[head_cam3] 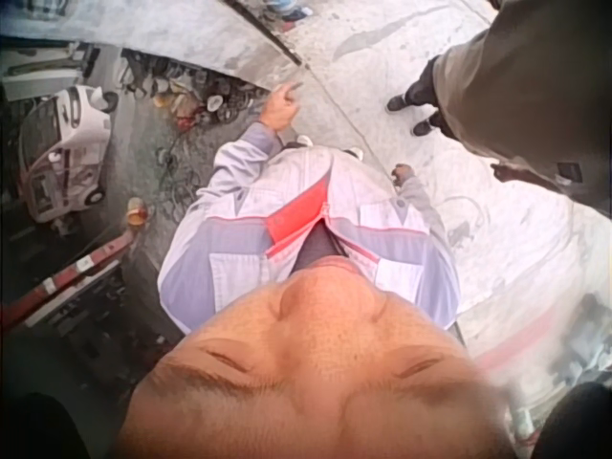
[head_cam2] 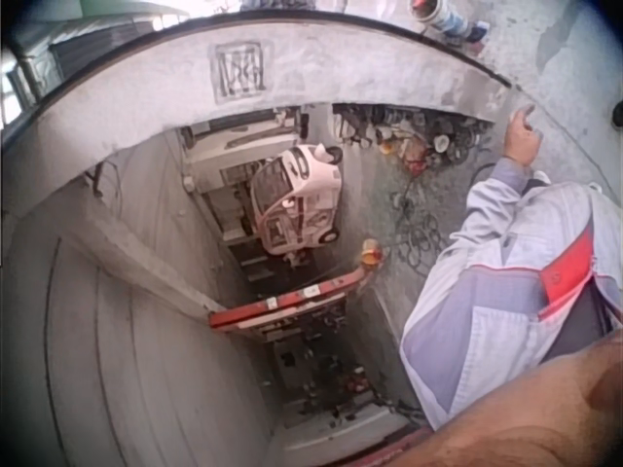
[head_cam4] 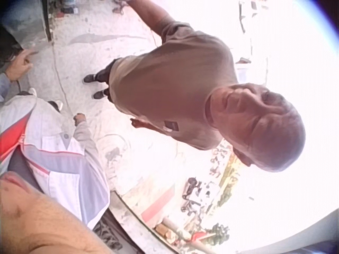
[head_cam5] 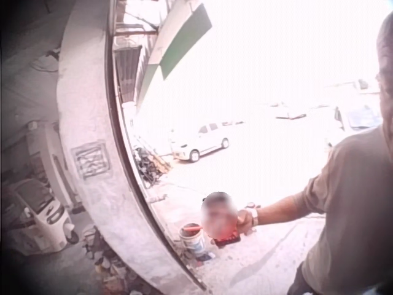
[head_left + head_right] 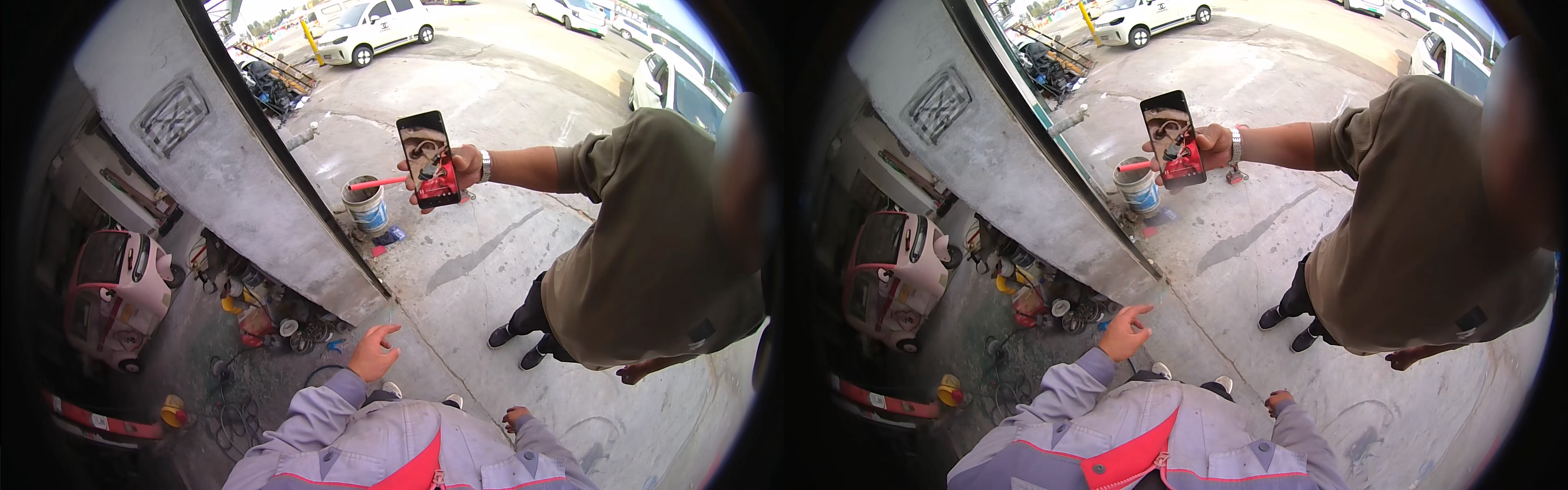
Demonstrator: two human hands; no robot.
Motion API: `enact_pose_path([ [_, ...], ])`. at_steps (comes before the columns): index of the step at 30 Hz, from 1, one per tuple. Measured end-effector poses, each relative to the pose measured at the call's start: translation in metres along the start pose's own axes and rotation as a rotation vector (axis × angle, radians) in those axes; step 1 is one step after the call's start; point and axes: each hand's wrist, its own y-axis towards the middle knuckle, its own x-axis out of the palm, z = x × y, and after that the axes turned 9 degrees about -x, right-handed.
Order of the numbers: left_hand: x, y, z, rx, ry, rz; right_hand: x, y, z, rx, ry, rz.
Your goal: The person kneels beside a white car and uses a cordless impact wrench to remove lug nuts from a wheel. After loosening the nuts, the person lowers the car with a red hydraulic jack, then walks to the rear of the vehicle and opens the trunk.
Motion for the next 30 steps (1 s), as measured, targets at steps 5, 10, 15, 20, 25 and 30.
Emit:
enact_pose_path([
  [5, -0.001, 0.003, 0.008, -0.285, -0.235, -0.046, 0.002, 0.017, 0.025, -0.208, -0.250, 0.018],
  [10, 0.006, 0.001, 0.008, -0.355, -0.437, -0.129, -0.003, -0.030, -0.028, 0.377, 0.783, 0.169],
  [15, 0.014, 0.004, -0.012, -0.156, -0.156, -0.006, -0.004, -0.051, -0.061, 0.380, 0.564, 0.218],
  [20, 0.012, 0.004, -0.019, -0.005, -0.076, -0.009, -0.001, -0.034, -0.041, 0.283, 0.443, 0.108],
  [25, 0.004, -0.005, 0.002, -0.206, -0.026, -0.140, 0.008, -0.032, -0.042, 0.280, 0.456, 0.153],
  [30, 0.001, -0.010, 0.013, -0.131, -0.117, -0.078, 0.010, -0.032, -0.038, 0.249, 0.607, 0.178],
])
